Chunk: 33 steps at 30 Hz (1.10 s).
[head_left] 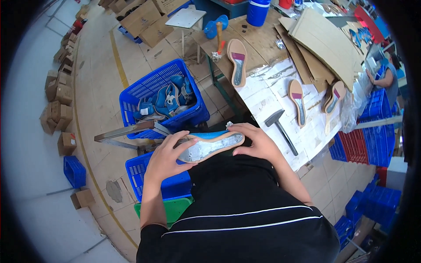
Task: Hammering the sole onto a shoe last and organizing assembled components into crates.
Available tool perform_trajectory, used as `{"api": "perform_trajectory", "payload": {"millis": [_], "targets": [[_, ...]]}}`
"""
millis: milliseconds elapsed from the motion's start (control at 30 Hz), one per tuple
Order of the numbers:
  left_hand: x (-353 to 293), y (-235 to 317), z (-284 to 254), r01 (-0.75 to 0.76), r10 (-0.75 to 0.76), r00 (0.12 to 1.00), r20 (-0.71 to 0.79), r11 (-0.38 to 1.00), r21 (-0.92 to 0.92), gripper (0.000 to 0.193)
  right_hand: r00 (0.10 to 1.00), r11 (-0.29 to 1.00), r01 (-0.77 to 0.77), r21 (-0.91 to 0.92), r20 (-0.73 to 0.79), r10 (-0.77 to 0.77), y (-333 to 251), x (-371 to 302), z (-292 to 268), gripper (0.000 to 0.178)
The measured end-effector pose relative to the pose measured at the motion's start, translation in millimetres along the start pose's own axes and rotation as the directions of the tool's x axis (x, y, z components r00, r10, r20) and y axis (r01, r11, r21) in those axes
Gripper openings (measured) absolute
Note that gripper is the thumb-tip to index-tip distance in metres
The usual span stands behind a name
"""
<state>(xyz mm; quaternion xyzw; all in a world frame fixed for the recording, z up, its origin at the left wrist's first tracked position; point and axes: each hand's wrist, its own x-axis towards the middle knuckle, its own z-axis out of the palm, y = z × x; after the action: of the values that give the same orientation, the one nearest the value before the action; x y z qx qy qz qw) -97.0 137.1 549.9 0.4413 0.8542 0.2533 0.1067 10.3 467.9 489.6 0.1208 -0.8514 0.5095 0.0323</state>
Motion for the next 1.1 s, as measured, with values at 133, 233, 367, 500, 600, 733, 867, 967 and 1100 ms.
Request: {"api": "perform_trajectory", "payload": {"millis": [133,233,367,500,600,733,867,967,1100], "targets": [[6,-1,1,-0.026,0.026,1.0,-0.016,1.0,-0.011,0.074,0.975,0.827,-0.192,0.529,0.005,0.223,47,-18,9,0.043],[8,3,1,-0.006,0.005,1.0,-0.027,1.0,-0.013,0.076,0.946,0.684,-0.241,0.689,0.009,0.325,65,-27,17,0.043],[7,1,4,-0.001,0.001,1.0,-0.018,1.0,-0.007,0.078,0.936,0.622,-0.235,0.747,0.001,0.352,75,-32,26,0.043],[7,0,5,-0.011,0.011,1.0,-0.029,1.0,0.002,0.079,0.925,0.578,-0.269,0.771,0.038,0.379,78,-27,28,0.044],[7,2,5,0.006,-0.006,1.0,-0.03,1.0,0.003,0.079,0.921,0.547,-0.276,0.79,0.055,0.386,81,-25,27,0.044],[5,0,6,0.018,-0.018,1.0,-0.023,1.0,-0.001,0.079,0.925,0.521,-0.285,0.805,0.09,0.368,84,-24,23,0.044],[4,1,6,0.036,-0.036,0.999,-0.02,0.999,-0.001,0.079,0.924,0.486,-0.302,0.82,0.127,0.36,86,-23,20,0.046],[3,2,7,0.054,-0.054,0.999,-0.007,0.998,0.011,0.082,0.917,0.459,-0.322,0.828,0.152,0.369,87,-21,20,0.047],[6,10,1,0.061,-0.061,0.998,0.004,0.997,-0.041,0.081,0.933,0.502,-0.282,0.818,0.113,0.341,89,-19,21,0.046]]}}
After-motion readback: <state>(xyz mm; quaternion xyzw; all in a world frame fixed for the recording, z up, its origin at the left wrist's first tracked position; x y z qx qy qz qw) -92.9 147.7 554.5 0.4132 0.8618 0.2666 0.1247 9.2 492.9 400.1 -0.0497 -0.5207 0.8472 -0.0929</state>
